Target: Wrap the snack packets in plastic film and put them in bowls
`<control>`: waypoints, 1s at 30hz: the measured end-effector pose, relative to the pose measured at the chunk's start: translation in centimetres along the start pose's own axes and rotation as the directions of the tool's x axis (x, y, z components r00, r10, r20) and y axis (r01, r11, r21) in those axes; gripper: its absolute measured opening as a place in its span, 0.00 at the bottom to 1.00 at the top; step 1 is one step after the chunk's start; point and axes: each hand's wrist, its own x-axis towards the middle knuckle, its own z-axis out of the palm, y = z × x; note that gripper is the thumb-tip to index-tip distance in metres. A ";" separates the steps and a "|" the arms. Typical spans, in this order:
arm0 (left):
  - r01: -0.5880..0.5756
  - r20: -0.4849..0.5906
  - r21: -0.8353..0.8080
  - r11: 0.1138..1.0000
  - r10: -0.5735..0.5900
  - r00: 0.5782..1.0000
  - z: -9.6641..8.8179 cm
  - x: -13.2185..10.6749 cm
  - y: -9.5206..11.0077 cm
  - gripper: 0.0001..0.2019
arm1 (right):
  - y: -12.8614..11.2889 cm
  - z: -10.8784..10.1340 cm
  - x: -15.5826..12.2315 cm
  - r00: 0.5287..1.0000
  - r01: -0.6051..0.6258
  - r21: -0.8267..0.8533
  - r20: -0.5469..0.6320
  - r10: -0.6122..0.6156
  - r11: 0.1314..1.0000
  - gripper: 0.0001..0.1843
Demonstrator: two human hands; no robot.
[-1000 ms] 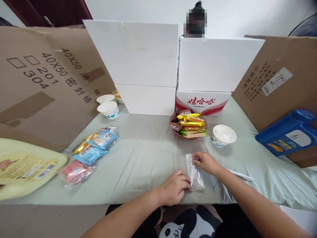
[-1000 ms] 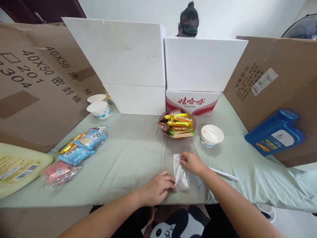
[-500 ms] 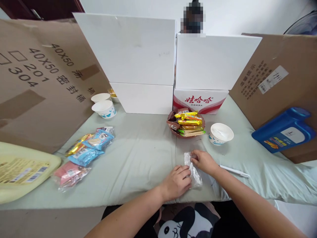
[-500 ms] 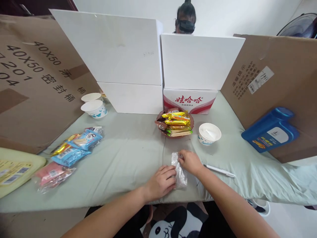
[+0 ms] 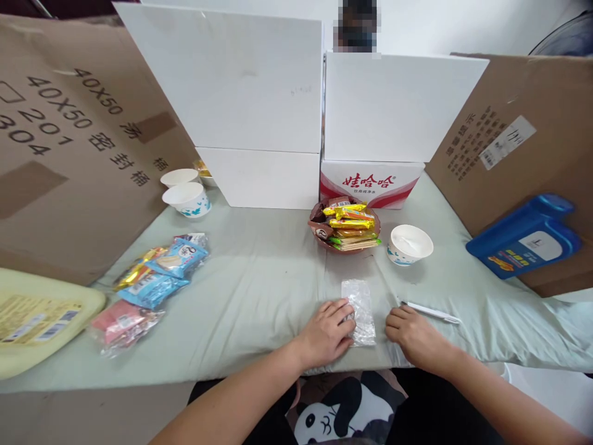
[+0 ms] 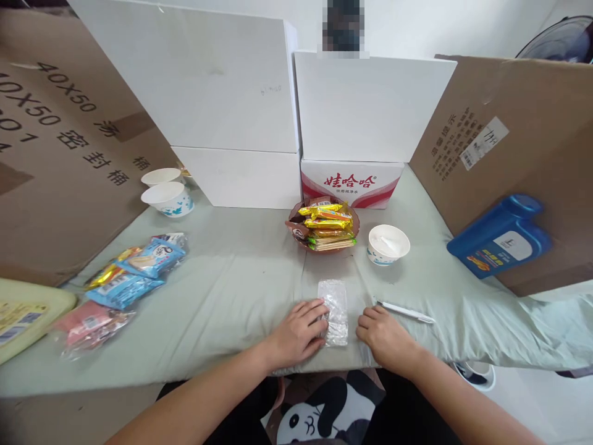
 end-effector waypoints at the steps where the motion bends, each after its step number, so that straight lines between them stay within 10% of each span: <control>1: 0.000 -0.002 0.001 1.000 0.000 1.000 0.0 0.0 0.0 0.11 | -0.1 -0.1 -0.3 0.999 -0.020 -0.003 -0.027 0.020 1.000 0.11; 10: -0.055 -0.018 0.027 0.998 0.055 0.998 0.5 -1.0 -0.2 0.26 | -3.1 3.3 -0.4 0.985 0.044 0.097 -0.171 -0.027 0.994 0.09; 20: -0.213 0.054 -0.012 0.977 0.213 0.976 -0.9 -0.7 -0.1 0.13 | -3.0 4.2 -1.0 0.967 0.061 0.099 -0.251 -0.034 0.993 0.11; 30: -0.159 -0.156 -0.129 0.979 0.138 0.978 -0.7 -0.9 0.5 0.10 | -3.5 3.5 0.0 0.963 0.055 0.239 -0.268 0.012 0.969 0.17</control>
